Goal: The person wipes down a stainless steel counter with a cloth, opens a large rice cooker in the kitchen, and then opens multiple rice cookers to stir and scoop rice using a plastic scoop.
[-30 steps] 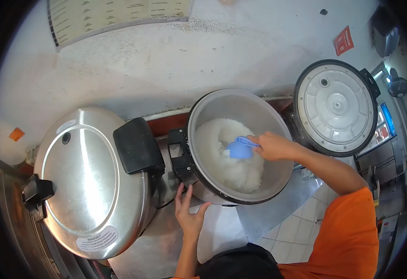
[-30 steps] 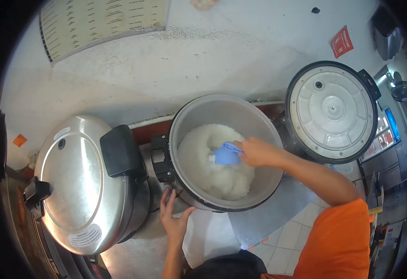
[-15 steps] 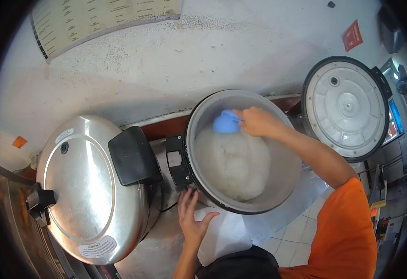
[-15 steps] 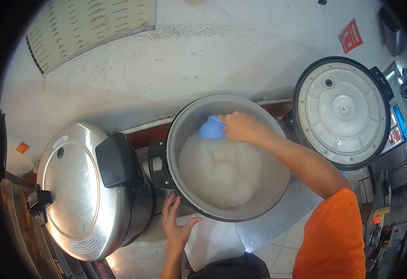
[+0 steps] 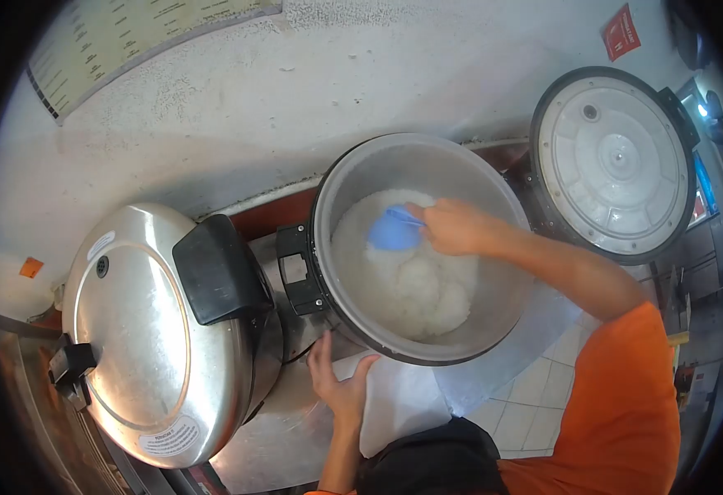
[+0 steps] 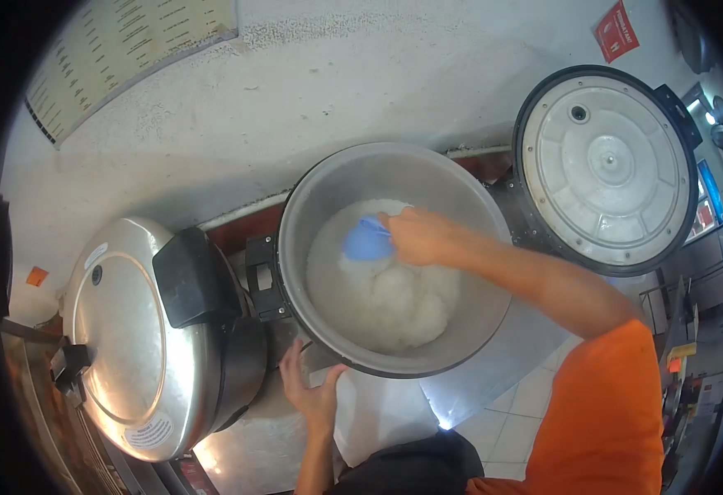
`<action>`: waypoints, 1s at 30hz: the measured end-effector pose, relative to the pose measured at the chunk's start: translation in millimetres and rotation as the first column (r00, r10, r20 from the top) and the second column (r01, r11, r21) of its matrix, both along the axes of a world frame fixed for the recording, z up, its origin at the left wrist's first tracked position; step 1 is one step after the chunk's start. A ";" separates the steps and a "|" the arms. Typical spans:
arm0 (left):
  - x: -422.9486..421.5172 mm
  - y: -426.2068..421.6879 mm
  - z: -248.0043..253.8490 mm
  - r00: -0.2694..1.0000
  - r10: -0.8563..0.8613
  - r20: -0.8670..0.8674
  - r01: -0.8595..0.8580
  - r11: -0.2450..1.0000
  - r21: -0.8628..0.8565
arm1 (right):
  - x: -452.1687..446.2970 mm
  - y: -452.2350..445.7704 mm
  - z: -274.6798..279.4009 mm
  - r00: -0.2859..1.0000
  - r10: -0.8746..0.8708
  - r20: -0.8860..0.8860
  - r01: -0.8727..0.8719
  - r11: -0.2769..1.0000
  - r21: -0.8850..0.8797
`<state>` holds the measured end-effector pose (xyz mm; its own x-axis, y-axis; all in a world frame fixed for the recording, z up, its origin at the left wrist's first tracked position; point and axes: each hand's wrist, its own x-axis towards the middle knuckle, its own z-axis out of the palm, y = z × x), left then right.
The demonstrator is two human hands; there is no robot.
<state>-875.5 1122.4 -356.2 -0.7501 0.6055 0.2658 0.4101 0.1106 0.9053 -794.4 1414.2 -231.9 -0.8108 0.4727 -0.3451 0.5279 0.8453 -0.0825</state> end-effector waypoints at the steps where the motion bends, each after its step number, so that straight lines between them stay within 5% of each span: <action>1: -2.1 -7.7 -10.5 0.997 0.042 0.061 -0.040 0.999 -0.024 | 1.2 -16.3 29.4 0.995 -0.100 0.008 0.099 0.990 0.102; 3: -11.4 -29.3 -26.6 0.990 0.076 0.123 -0.070 0.996 -0.054 | 7.6 -27.4 79.7 0.971 -0.237 -0.045 0.241 0.958 0.155; 6: -22.2 -65.0 -42.5 0.993 0.107 0.058 -0.098 0.985 -0.143 | 50.1 -9.8 109.8 0.970 -0.200 -0.141 0.227 0.949 0.217; 8: -21.3 -79.0 -40.1 0.996 0.047 0.079 -0.025 0.966 -0.256 | 73.7 13.8 101.2 0.984 -0.021 0.176 0.023 1.000 -0.005; 9: -16.1 -75.9 -33.0 0.996 0.044 0.080 -0.022 0.966 -0.257 | 68.4 10.9 99.7 0.984 -0.024 0.177 0.026 1.000 -0.007; 11: 4.9 -60.9 -11.9 0.995 -0.101 -0.004 0.098 0.977 -0.189 | 50.9 -0.2 93.1 0.778 -0.227 0.586 0.385 0.909 -0.160; 17: 26.8 4.0 23.3 0.999 -0.030 0.045 0.030 1.000 -0.005 | 67.3 17.3 21.1 0.793 -0.177 0.582 0.508 0.719 -0.474; 21: 22.3 14.1 17.9 0.988 0.023 0.155 -0.027 0.999 0.025 | 47.9 0.0 21.6 0.754 -0.188 0.629 0.589 0.616 -0.523; 24: 20.9 14.3 15.4 0.997 0.021 0.079 -0.022 1.000 0.012 | 49.4 -4.4 -3.5 0.744 -0.032 0.667 0.517 0.659 -0.545; 26: 18.3 15.8 20.3 0.996 0.020 0.082 -0.020 1.000 -0.003 | 73.8 -2.7 -29.7 0.912 0.101 0.397 0.240 0.654 -0.717; 27: 17.3 17.4 23.3 0.996 0.024 0.085 -0.023 1.000 -0.012 | 78.0 -5.4 -26.4 0.914 0.098 0.394 0.236 0.660 -0.713; 29: 16.8 18.4 24.5 0.998 0.032 0.062 -0.031 0.999 -0.018 | 83.8 -11.1 -19.2 0.971 0.240 -0.007 -0.172 0.674 -0.718; 30: 16.4 17.8 25.1 0.998 0.041 0.043 -0.040 0.999 -0.032 | 86.2 -11.8 -13.5 0.970 0.243 -0.016 -0.182 0.676 -0.714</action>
<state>-859.1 1140.3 -331.1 -0.7848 0.5819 0.2133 0.3644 0.1549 0.9183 -708.2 1402.4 -245.4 -0.8159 -0.1175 -0.5661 0.3719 0.6430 -0.6695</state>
